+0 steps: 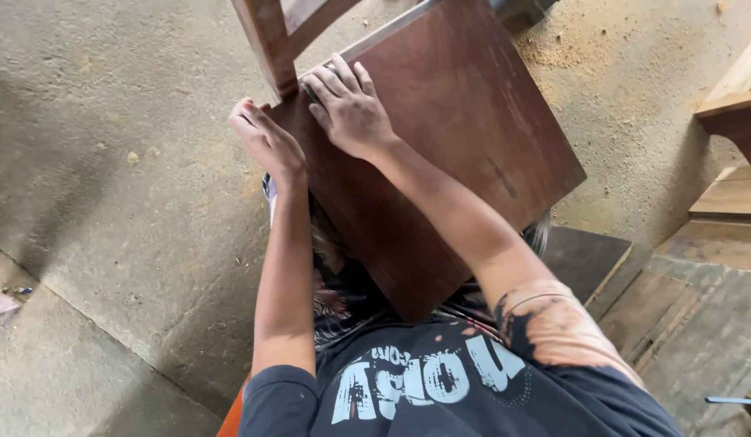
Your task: The person sits on the floor with a wooden chair placed on their lap and uses a sanding block to smooth the chair's seat. They rub the sanding block back and forth across the surface of the seat, focusing on the edges and corners.
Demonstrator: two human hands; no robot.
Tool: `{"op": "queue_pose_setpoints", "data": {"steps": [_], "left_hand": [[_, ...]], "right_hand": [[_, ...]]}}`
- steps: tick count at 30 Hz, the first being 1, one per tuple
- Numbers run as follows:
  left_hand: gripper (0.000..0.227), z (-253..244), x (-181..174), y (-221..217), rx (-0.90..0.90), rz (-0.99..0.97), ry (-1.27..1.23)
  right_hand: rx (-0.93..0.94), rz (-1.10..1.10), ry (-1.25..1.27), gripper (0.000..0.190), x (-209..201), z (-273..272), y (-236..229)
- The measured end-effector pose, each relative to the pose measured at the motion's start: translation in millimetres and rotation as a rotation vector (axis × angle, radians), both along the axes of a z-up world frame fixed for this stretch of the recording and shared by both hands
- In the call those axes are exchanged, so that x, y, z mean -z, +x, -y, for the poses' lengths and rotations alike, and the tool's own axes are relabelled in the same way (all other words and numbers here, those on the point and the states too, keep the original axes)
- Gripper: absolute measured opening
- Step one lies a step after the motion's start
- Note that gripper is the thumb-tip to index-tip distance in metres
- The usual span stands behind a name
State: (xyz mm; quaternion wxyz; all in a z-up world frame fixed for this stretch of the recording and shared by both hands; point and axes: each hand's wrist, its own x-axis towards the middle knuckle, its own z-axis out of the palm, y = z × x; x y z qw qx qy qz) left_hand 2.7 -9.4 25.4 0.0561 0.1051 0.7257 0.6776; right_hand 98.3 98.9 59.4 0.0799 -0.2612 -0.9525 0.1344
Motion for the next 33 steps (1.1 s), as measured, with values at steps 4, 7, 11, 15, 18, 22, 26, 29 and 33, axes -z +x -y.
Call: {"op": "queue_pose_setpoints", "data": {"steps": [4, 7, 11, 15, 18, 22, 26, 29, 33], "left_hand": [[0.057, 2.8, 3.5, -1.5, -0.019, -0.007, -0.026], [0.053, -0.5, 13.7, -2.2, -0.030, -0.030, -0.002], [0.063, 1.9, -3.1, 1.7, 0.013, 0.025, -0.011], [0.052, -1.2, 7.0, -3.8, -0.013, 0.019, -0.001], [0.052, 6.5, 15.4, 1.8, 0.012, -0.040, -0.021], [0.061, 2.9, 0.0, 0.8, 0.014, 0.025, -0.017], [0.056, 4.0, 5.3, 3.3, 0.007, -0.086, 0.025], [0.057, 6.1, 1.2, 3.3, 0.031, -0.150, -0.014], [0.063, 7.0, -0.7, 5.7, 0.045, -0.084, 0.012]], "right_hand": [[-0.039, 0.072, -0.019, 0.051, 8.3, -2.1, 3.4], [-0.084, -0.052, 0.066, 0.045, 23.8, 12.2, 15.9], [0.015, -0.101, 0.100, 0.043, 34.5, -7.6, 11.6], [0.016, -0.161, -0.667, 0.059, -14.3, 46.3, 8.3], [-0.259, -0.268, -0.246, 0.039, 13.9, 48.1, 20.3], [-0.136, -0.253, -0.118, 0.048, 31.2, 70.2, 26.5], [-0.102, -0.214, 0.161, 0.036, 28.6, 100.5, 56.7], [0.055, 0.059, 0.206, 0.064, 45.0, 72.1, 29.6], [0.090, 0.160, 0.298, 0.072, 28.1, 97.6, 44.8]]}}
